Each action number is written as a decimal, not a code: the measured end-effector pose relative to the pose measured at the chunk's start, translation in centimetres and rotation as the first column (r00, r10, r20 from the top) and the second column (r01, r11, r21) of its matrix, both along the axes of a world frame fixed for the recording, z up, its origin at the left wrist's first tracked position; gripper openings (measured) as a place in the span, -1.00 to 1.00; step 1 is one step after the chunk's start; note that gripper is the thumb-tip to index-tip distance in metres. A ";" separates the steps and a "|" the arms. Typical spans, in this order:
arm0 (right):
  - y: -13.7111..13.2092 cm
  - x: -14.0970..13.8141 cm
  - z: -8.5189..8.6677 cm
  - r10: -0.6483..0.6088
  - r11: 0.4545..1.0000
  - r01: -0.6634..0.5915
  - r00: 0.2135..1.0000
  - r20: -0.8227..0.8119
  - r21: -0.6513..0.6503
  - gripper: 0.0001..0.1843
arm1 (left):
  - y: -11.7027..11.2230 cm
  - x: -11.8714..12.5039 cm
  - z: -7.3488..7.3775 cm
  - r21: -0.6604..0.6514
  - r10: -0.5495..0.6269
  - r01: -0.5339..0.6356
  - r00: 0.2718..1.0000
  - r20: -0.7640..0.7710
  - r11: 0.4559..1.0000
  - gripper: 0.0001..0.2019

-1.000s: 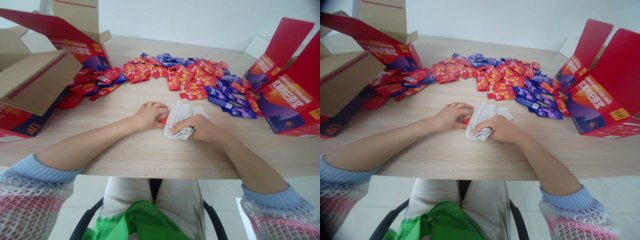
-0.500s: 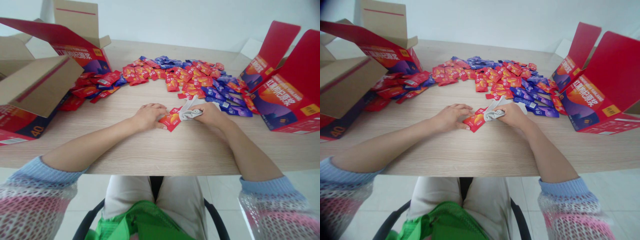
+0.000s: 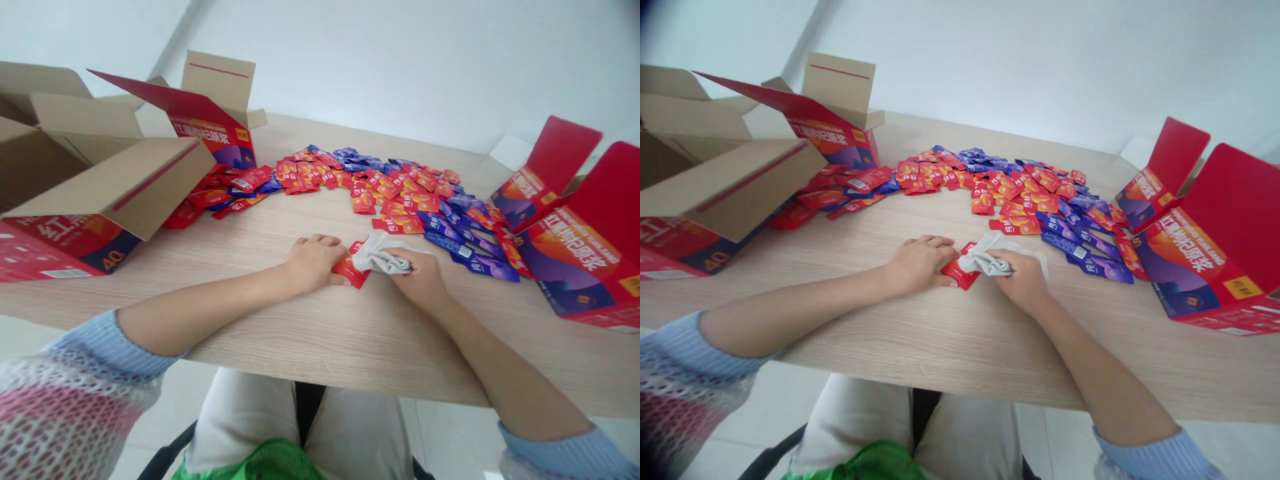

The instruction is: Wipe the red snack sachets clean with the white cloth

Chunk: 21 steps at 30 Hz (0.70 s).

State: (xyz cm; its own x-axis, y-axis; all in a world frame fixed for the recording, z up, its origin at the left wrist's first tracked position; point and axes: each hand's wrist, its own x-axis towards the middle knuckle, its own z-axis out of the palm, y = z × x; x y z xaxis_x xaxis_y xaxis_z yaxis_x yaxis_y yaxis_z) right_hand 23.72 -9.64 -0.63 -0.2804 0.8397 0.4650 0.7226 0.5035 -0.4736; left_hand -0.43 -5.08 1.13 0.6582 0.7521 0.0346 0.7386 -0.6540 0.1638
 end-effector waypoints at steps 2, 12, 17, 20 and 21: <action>-0.6 -1.7 0.0 0.178 0.982 -0.173 0.982 0.066 -0.074 -0.72 | -0.5 0.2 0.4 0.012 0.010 -0.010 0.999 -0.043 1.000 -0.48; 1.2 -1.7 -0.8 0.146 0.989 -0.142 0.974 0.173 -0.038 -0.58 | 1.0 -0.3 0.0 0.027 -0.040 0.041 0.998 -0.047 0.999 -0.47; 2.0 -0.8 -0.9 -0.065 0.996 0.080 0.954 0.292 -0.040 -0.53 | 1.0 -0.2 -0.1 0.009 -0.010 0.010 1.000 -0.005 1.000 -0.45; 2.4 -0.5 -0.8 -0.189 0.977 0.213 0.914 0.360 -0.028 -0.56 | 1.0 -0.1 -0.1 0.003 0.007 -0.007 1.000 -0.004 1.000 -0.45; 2.5 -0.4 -0.8 -0.216 0.970 0.242 0.902 0.373 -0.024 -0.57 | 1.0 -0.1 -0.1 0.003 0.009 -0.009 1.000 -0.005 1.000 -0.44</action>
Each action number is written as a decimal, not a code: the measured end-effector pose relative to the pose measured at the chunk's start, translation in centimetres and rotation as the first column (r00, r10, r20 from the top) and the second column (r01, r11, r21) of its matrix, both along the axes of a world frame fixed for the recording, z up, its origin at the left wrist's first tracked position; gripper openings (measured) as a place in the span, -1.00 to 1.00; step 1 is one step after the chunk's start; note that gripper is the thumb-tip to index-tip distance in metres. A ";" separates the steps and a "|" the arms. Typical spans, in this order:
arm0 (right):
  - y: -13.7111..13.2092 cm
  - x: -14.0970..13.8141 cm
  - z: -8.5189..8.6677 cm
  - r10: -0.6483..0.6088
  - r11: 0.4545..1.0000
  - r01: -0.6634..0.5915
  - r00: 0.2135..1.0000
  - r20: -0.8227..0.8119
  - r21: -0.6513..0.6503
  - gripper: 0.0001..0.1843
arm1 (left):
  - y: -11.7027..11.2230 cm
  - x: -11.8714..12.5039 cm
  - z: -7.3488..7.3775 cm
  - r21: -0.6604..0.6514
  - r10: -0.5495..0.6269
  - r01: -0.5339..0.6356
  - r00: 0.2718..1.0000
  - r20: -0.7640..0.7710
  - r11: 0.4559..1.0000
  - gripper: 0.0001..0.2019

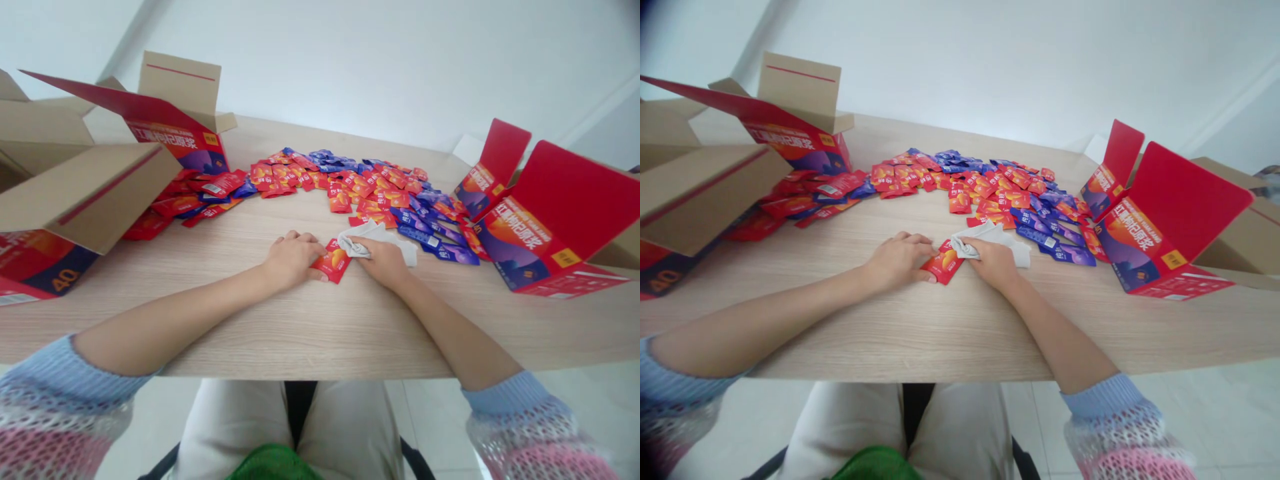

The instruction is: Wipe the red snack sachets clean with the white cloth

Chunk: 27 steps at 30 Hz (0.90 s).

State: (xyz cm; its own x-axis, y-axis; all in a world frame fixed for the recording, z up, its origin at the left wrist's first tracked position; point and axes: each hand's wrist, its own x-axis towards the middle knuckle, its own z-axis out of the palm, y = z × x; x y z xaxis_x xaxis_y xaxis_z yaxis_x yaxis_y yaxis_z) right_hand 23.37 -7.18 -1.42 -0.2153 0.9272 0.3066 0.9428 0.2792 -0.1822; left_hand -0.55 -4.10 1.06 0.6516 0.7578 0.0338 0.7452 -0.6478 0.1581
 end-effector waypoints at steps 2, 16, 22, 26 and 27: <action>0.1 0.4 0.0 -0.024 1.000 0.024 1.000 0.004 0.006 -0.59 | 0.0 -0.1 0.0 0.005 -0.001 0.001 1.000 -0.003 1.000 -0.44; -2.9 -2.1 -0.1 0.353 0.936 -0.330 0.894 -0.277 0.124 -0.67 | -1.7 0.3 0.5 0.053 -0.006 0.011 0.996 -0.087 0.999 -0.59; -2.0 -2.3 -0.1 0.472 0.881 -0.466 0.854 -0.217 0.079 -0.58 | -1.2 0.0 0.9 -0.003 -0.052 0.052 0.998 -0.018 0.999 -0.72; -1.0 -0.9 -0.3 0.390 0.921 -0.385 0.907 -0.160 0.061 -0.52 | -0.6 -0.1 0.7 0.003 -0.072 0.072 0.997 -0.033 0.997 -0.72; -0.8 -0.7 -0.3 0.369 0.929 -0.365 0.918 -0.143 0.053 -0.50 | -0.4 -0.2 0.5 0.012 -0.076 0.076 0.997 -0.026 0.997 -0.71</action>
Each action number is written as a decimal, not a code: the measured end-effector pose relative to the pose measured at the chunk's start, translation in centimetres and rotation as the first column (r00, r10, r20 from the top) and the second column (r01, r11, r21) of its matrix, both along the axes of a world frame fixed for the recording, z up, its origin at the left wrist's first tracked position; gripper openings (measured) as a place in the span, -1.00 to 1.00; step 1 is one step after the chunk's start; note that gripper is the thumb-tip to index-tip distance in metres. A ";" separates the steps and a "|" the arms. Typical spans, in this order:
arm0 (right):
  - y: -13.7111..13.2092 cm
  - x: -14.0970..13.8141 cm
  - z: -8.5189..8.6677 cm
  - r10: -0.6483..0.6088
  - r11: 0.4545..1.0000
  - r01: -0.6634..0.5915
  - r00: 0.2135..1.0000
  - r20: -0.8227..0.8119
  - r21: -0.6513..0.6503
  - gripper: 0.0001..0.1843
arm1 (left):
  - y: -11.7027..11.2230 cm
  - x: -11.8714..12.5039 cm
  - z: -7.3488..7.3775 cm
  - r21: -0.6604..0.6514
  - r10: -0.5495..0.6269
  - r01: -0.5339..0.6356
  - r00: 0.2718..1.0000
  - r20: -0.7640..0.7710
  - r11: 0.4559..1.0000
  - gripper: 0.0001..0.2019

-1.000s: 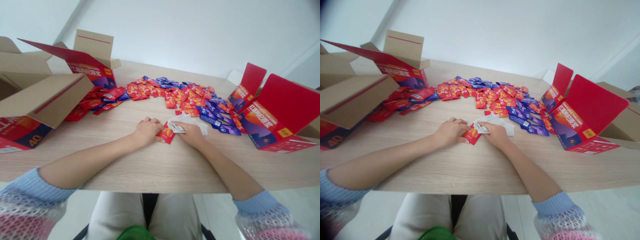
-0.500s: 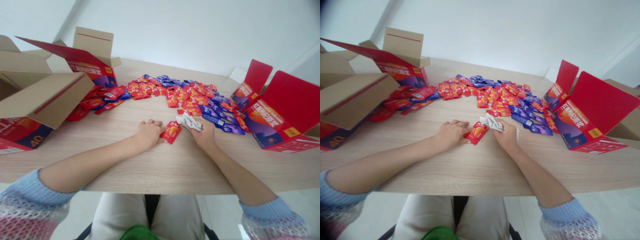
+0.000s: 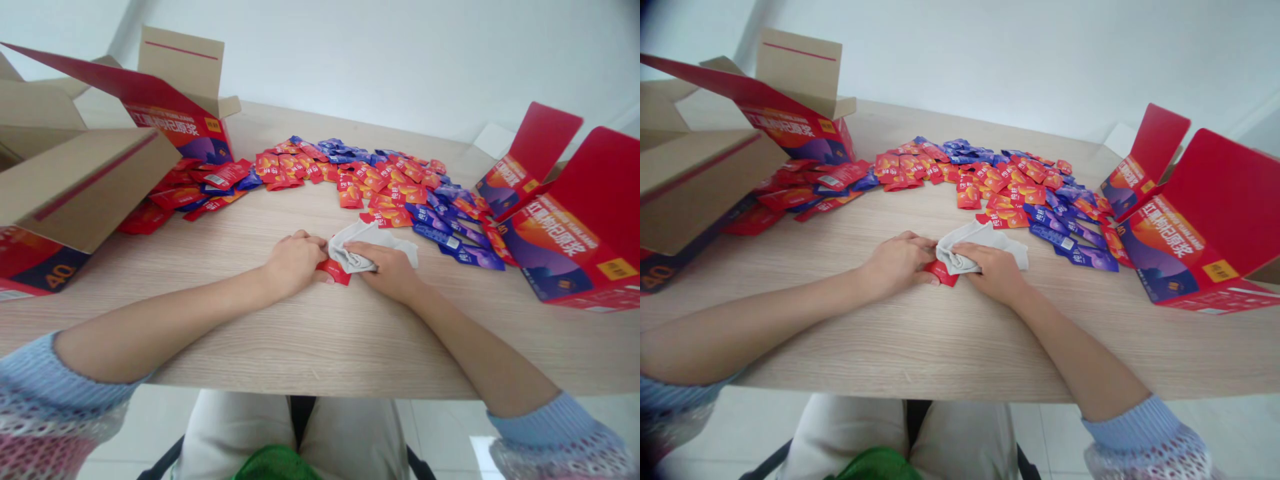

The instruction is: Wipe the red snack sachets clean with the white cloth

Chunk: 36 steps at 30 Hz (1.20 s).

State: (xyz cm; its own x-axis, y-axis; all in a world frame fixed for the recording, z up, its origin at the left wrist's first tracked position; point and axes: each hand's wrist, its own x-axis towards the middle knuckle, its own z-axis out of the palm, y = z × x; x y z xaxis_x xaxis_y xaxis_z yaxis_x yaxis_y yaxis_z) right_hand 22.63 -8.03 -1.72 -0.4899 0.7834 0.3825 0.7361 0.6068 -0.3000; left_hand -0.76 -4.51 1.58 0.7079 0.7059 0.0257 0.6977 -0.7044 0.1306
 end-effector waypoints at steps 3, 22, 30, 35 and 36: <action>0.6 0.4 0.0 -0.068 0.998 0.069 0.996 0.063 -0.006 -0.48 | 0.3 -0.3 -0.4 0.025 -0.012 0.011 1.000 0.028 1.000 -0.64; -1.8 1.3 1.1 -0.267 0.959 0.271 0.962 -0.056 0.078 -0.61 | 2.8 -1.4 -3.4 -0.032 -0.095 0.112 0.937 0.336 0.993 -0.54; -2.9 -2.2 1.4 0.119 0.993 -0.115 0.984 0.133 -0.041 -0.48 | 2.8 -1.2 -2.7 -0.026 -0.158 0.177 0.930 0.333 0.984 -0.90; -1.9 -1.4 1.3 0.115 0.992 -0.105 0.981 0.156 -0.074 -0.49 | 3.2 -1.2 -2.7 -0.052 -0.179 0.210 0.919 0.352 0.976 -0.87; -1.6 -1.2 1.2 0.099 0.994 -0.089 0.983 0.157 -0.069 -0.49 | 3.3 -1.2 -2.7 -0.064 -0.177 0.213 0.918 0.354 0.975 -0.85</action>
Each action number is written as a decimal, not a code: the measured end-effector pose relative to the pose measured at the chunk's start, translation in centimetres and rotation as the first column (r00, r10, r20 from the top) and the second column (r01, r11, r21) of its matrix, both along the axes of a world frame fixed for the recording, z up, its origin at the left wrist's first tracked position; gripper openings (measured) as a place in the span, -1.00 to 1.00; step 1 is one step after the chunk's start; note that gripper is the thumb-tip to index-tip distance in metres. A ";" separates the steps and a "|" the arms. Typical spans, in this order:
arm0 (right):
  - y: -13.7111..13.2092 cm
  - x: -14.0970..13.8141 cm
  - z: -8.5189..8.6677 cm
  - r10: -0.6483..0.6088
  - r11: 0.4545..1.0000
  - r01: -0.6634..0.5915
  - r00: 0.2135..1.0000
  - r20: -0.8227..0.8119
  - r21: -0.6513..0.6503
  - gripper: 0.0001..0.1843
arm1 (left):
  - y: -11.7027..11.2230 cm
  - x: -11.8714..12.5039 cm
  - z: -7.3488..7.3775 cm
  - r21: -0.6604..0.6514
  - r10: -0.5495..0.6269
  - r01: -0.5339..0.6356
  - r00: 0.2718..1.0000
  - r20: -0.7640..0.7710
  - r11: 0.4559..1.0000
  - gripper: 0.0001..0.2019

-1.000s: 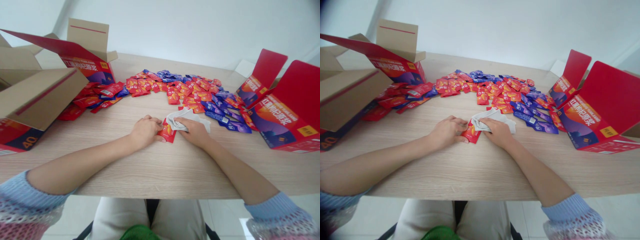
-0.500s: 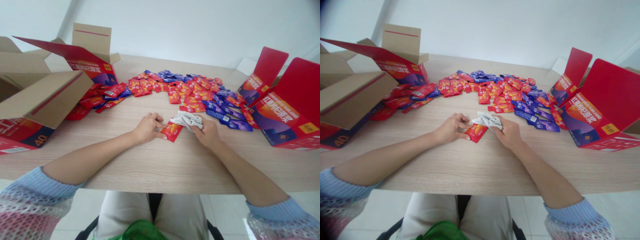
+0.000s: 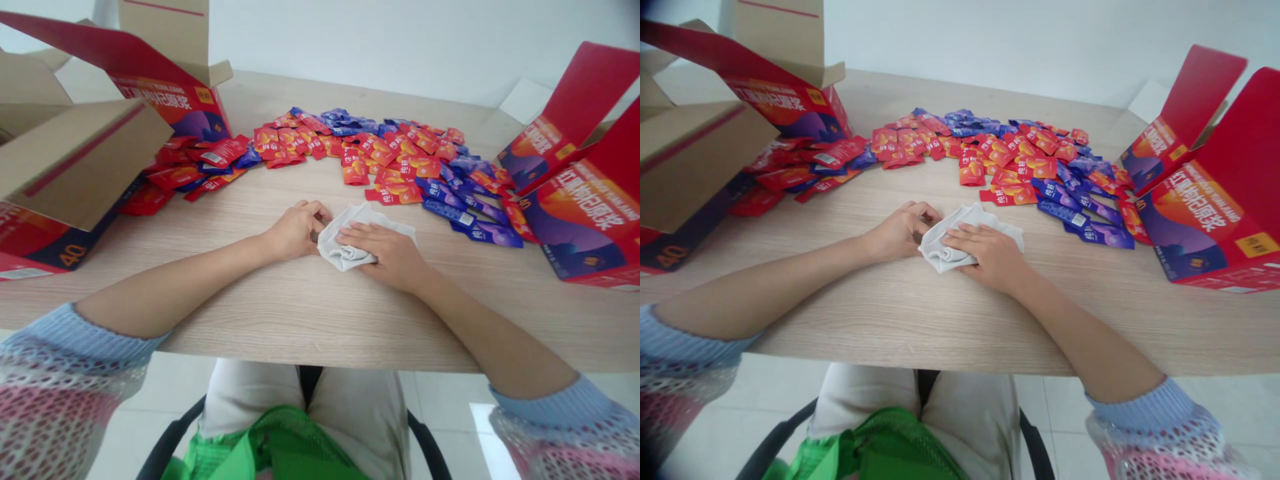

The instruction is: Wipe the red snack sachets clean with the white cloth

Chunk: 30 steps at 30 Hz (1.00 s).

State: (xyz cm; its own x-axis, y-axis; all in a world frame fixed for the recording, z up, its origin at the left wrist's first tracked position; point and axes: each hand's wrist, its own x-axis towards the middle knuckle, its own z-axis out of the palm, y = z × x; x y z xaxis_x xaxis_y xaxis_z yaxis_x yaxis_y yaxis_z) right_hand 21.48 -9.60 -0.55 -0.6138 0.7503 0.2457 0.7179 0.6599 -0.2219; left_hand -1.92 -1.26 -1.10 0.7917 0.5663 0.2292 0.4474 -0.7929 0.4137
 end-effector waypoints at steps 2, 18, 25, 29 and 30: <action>0.7 0.5 -0.2 -0.036 0.999 0.036 0.999 0.006 0.005 -0.48 | 0.1 0.1 0.0 -0.018 0.000 0.000 1.000 -0.005 1.000 -0.76; 1.6 1.1 -0.9 0.008 0.999 -0.007 1.000 0.009 -0.041 -0.39 | -0.3 0.0 -0.3 0.038 0.096 -0.094 0.994 -0.046 0.995 -0.69; 0.6 0.4 -0.5 0.142 0.987 -0.138 0.989 0.043 -0.079 -0.40 | -0.5 -0.1 -0.3 0.036 0.117 -0.114 0.990 -0.079 0.993 -0.85; 0.4 0.4 -0.4 0.209 0.974 -0.203 0.977 0.047 -0.101 -0.40 | -0.8 -0.1 0.0 0.028 0.128 -0.126 0.986 -0.103 0.992 -0.82; 0.3 0.4 -0.3 0.218 0.970 -0.212 0.975 0.039 -0.116 -0.40 | -0.9 -0.1 0.1 0.026 0.129 -0.127 0.986 -0.109 0.992 -0.82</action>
State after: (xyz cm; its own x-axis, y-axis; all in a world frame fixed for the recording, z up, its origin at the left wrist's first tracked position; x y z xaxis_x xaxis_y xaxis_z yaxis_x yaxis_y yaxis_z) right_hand 21.91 -9.26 -0.82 -0.7730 0.6203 0.1327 0.5744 0.7733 -0.2684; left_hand -2.05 -2.12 -0.98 0.7338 0.6612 0.1560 0.5878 -0.7331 0.3420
